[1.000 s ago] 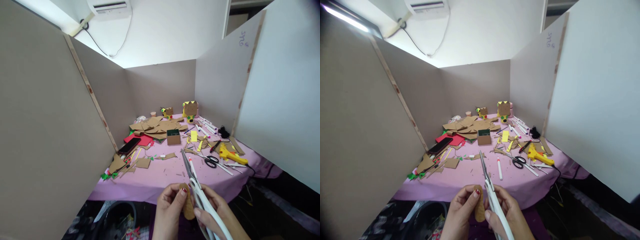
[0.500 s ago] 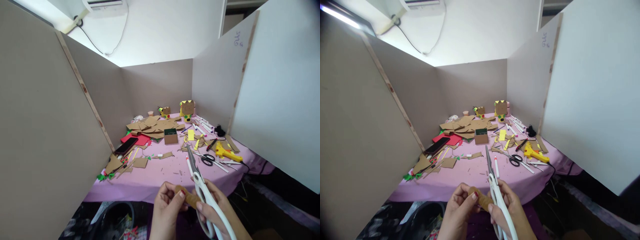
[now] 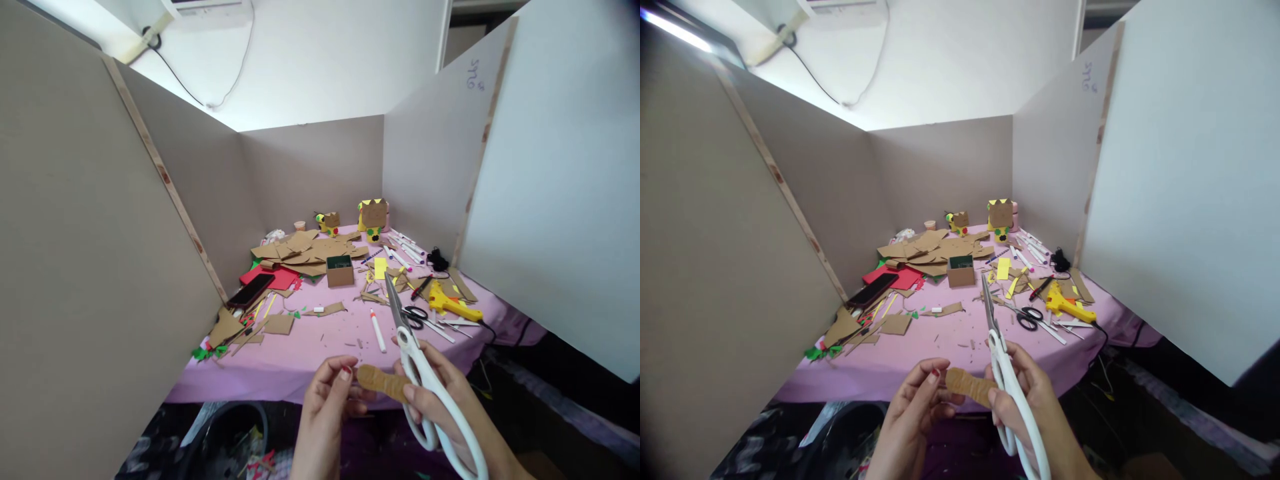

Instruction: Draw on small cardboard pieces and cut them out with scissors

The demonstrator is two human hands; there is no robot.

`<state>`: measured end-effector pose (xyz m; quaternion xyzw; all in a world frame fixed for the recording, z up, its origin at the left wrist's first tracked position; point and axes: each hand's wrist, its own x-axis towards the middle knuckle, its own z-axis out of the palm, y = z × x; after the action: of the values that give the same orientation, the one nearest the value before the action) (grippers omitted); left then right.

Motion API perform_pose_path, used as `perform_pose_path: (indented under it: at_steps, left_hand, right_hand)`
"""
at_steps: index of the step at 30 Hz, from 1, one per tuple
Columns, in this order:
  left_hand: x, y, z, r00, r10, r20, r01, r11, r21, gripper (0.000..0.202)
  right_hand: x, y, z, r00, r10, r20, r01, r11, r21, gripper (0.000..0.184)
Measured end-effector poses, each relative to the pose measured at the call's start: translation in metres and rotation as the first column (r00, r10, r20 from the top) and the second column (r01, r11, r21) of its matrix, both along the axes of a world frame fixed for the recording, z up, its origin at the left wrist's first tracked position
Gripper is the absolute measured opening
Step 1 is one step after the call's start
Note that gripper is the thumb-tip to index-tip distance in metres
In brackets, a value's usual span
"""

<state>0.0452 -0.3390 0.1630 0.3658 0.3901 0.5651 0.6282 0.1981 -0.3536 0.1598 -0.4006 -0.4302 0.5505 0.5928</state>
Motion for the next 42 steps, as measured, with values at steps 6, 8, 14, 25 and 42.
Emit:
perform_pose_path:
  at_steps: [6,8,14,25,42]
  left_hand:
    - [0.0,0.006,0.002,0.997,-0.015,-0.07,0.014,1.0,-0.016,0.033]
    - [0.001,0.008,0.001,0.997,0.058,-0.059,-0.061,0.998,-0.036,0.033]
    - [0.007,0.006,0.002,0.993,0.116,-0.036,-0.118,0.992,-0.049,0.034]
    - [0.008,0.004,0.002,0.999,0.033,-0.018,-0.034,0.997,-0.069,0.041]
    - [0.002,0.01,-0.011,0.998,-0.067,0.005,0.067,0.991,-0.118,0.045]
  right_hand:
    - [0.01,0.008,-0.003,0.995,0.041,0.091,-0.048,0.996,0.078,0.032]
    - [0.017,0.012,-0.004,0.995,-0.003,0.095,-0.005,0.996,0.084,0.031]
    - [0.023,0.014,-0.006,0.997,0.015,0.073,-0.021,0.996,0.083,0.027]
    - [0.005,0.011,-0.001,0.998,0.02,0.056,-0.024,0.997,0.075,0.039]
    - [0.005,0.014,0.007,0.998,-0.022,0.062,0.02,0.999,0.032,0.036]
